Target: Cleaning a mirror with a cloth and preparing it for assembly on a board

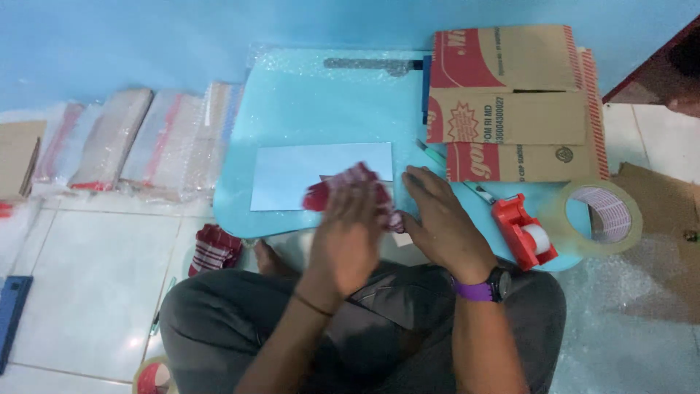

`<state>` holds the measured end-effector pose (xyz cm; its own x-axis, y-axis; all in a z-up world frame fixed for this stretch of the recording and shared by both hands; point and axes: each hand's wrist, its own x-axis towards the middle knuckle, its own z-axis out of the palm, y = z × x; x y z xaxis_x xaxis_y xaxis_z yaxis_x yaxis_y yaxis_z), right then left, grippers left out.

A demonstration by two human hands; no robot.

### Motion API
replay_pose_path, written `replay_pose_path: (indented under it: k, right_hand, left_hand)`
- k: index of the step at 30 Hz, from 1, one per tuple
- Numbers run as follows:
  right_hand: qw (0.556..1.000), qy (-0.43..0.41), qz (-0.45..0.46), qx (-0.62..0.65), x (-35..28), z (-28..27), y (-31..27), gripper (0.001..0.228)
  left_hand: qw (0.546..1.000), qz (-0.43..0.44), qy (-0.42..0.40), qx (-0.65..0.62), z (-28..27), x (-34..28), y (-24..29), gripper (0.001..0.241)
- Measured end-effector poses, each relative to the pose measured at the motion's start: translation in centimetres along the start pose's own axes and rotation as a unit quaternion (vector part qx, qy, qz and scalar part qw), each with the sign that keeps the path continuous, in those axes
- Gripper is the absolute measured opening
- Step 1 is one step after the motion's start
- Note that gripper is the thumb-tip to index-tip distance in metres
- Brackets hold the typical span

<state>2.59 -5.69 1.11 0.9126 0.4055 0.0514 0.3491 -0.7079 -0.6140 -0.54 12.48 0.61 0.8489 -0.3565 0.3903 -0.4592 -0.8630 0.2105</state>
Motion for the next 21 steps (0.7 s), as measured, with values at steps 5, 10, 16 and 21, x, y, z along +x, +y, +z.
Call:
replay_pose_path:
  k: [5,10,16,21]
  right_hand:
    - [1.000,-0.015,0.012,0.010,0.3,-0.4,-0.6,0.059]
    - [1.000,0.000,-0.007,0.015,-0.3,-0.3,-0.4,0.056]
    - [1.000,-0.008,0.006,0.012,0.1,-0.3,-0.8,0.058]
    - [1.000,-0.002,0.005,0.009,0.3,-0.1,-0.9,0.060]
  left_hand:
    - [0.993,-0.090,-0.071,-0.014,0.4,-1.3,-3.7,0.047]
    - [0.989,-0.129,-0.057,0.048,-2.3,-2.9,-9.8,0.048]
    - [0.995,-0.094,-0.028,0.005,-1.4,0.4,-5.8,0.049]
    - [0.993,-0.083,-0.062,-0.058,4.2,2.9,-2.0,0.049]
